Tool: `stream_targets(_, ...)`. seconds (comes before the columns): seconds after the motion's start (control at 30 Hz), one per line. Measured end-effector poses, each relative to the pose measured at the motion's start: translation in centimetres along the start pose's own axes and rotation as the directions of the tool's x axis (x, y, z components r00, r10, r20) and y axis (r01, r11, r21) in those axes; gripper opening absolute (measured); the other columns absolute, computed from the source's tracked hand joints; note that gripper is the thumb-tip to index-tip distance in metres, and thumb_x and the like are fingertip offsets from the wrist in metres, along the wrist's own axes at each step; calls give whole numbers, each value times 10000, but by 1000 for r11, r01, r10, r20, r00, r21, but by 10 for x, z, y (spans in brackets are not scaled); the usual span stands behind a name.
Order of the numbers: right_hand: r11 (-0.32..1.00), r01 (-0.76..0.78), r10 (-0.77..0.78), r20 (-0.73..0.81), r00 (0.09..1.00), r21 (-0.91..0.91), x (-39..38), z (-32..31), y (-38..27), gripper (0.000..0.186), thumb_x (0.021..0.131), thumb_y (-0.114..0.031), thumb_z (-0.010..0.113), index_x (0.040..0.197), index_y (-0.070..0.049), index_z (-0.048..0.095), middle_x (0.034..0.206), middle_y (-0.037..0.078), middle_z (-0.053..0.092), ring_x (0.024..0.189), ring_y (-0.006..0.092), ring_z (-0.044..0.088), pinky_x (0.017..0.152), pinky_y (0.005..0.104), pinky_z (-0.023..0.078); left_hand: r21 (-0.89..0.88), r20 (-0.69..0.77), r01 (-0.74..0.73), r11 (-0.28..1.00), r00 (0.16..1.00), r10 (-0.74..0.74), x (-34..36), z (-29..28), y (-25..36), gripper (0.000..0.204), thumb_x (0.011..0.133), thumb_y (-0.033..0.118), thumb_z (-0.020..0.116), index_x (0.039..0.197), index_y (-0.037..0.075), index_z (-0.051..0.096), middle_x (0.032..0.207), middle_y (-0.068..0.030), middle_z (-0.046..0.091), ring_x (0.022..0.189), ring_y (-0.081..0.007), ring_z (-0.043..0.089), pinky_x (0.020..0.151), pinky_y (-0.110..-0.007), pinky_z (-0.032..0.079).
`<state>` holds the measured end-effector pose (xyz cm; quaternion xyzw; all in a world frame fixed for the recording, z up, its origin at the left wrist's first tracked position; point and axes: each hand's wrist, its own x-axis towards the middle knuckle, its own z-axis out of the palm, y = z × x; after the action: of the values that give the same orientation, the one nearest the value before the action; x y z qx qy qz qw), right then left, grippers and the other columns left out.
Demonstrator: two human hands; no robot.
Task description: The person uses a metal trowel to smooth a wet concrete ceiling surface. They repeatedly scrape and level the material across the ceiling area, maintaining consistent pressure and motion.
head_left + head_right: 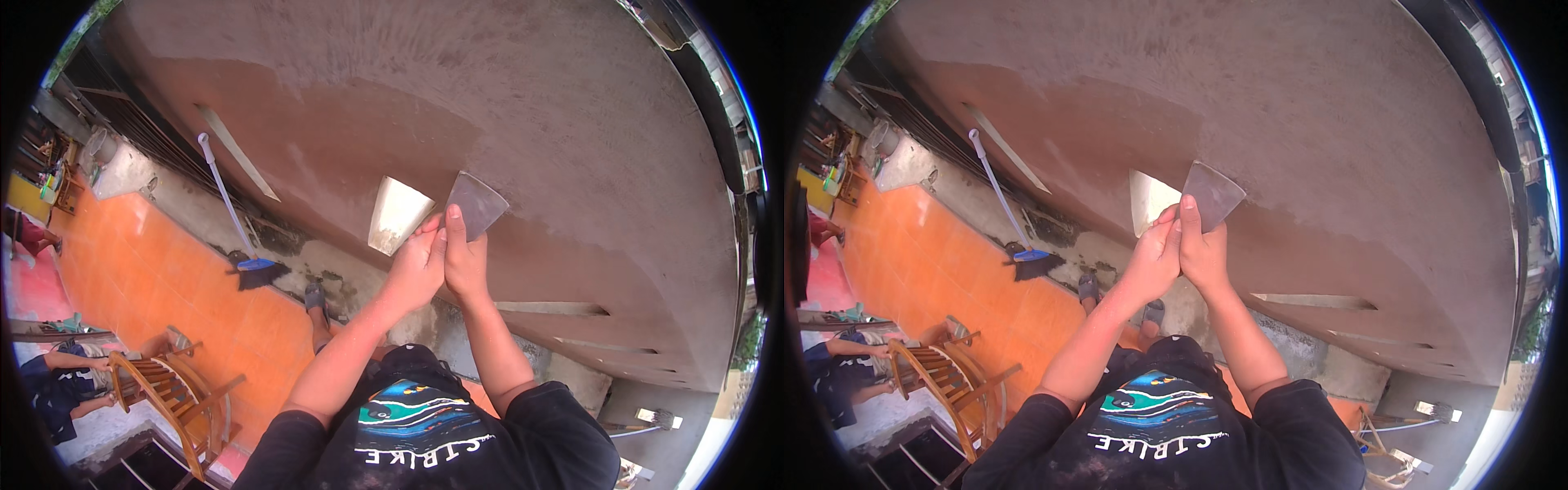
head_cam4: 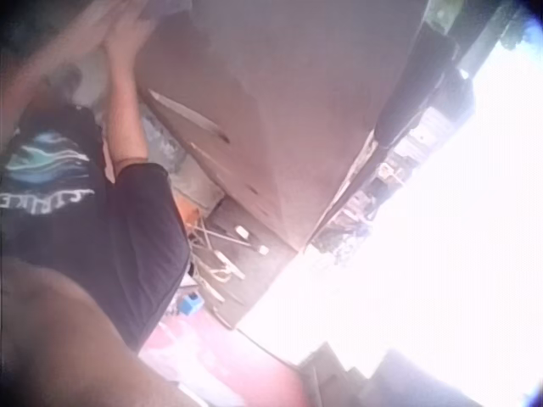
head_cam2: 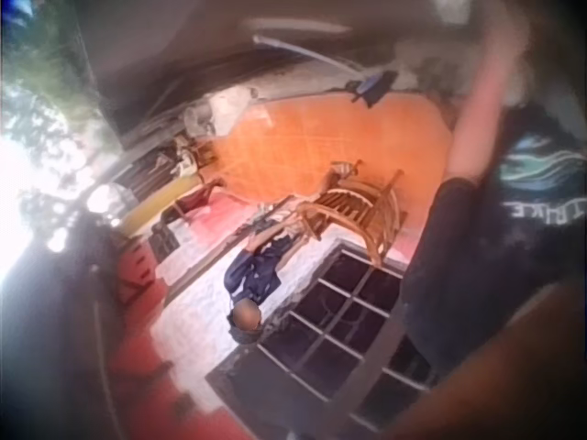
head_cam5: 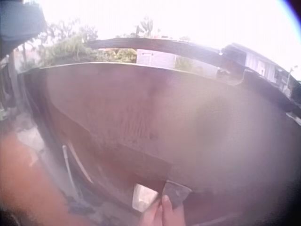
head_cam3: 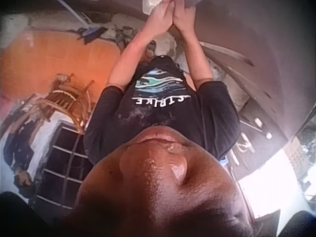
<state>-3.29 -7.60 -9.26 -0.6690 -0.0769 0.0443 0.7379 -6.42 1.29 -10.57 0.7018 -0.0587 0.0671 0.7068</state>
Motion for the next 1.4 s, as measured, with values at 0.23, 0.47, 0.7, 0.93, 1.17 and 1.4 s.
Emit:
stream_targets(0.23, 933, 262, -284, 58, 957, 247, 11, -13, -68, 416, 1027, -307, 439, 822, 24, 583, 784, 124, 631, 734, 221, 645, 694, 366, 544, -12, -16, -283, 959, 959, 283, 20, 13, 55, 370, 1041, 269, 406, 930, -35, 585, 639, -148, 572, 599, -273, 549, 595, -366, 447)
stream_targets(0.47, 997, -14, -1, 179, 984, 80, -64, -28, 18, 627, 995, -528, 403, 1275, 20, 521, 1118, 122, 661, 998, 211, 644, 850, 318, 513, -156, 26, 15, 988, 1000, -11, -51, 14, 11, 358, 1055, 286, 369, 1102, 0, 577, 734, -9, 550, 657, -93, 501, 606, -266, 422)
stream_targets(0.7, 943, -330, 318, 165, 933, 44, -123, -32, 55, 457, 1019, -385, 460, 1263, 1, 464, 1063, 77, 614, 904, 143, 622, 820, 289, 502, 85, 249, -47, 995, 968, 24, -38, -11, -7, 397, 1049, 319, 389, 1190, -7, 568, 914, -47, 635, 731, -103, 576, 685, -259, 478)
stream_targets(0.93, 913, -106, 114, 5, 993, 394, -118, -8, 58, 325, 1026, -309, 459, 1130, -2, 482, 794, 14, 509, 636, 81, 525, 594, 249, 501, -260, 464, 409, 875, 847, -258, -12, -9, 1, 483, 1053, 401, 358, 1242, -12, 524, 908, -66, 635, 788, -108, 594, 695, -270, 499)
stream_targets(1.17, 965, -80, 170, -364, 916, 249, -106, 22, 73, 262, 1000, -234, 517, 1083, 14, 505, 786, 6, 523, 665, 66, 510, 577, 235, 449, -238, 623, 560, 793, 715, -317, 13, -17, -18, 546, 1023, 494, 373, 1190, -2, 527, 822, -51, 579, 782, -137, 587, 699, -281, 490)
stream_targets(1.4, 990, 117, -140, -421, 896, -79, -63, 31, 55, 166, 941, -140, 608, 983, -1, 528, 928, 11, 490, 870, 97, 487, 789, 254, 438, -430, 612, 390, 814, 789, -54, 46, -29, -2, 511, 1027, 482, 360, 1136, 16, 541, 801, -60, 561, 788, -161, 563, 720, -308, 476)
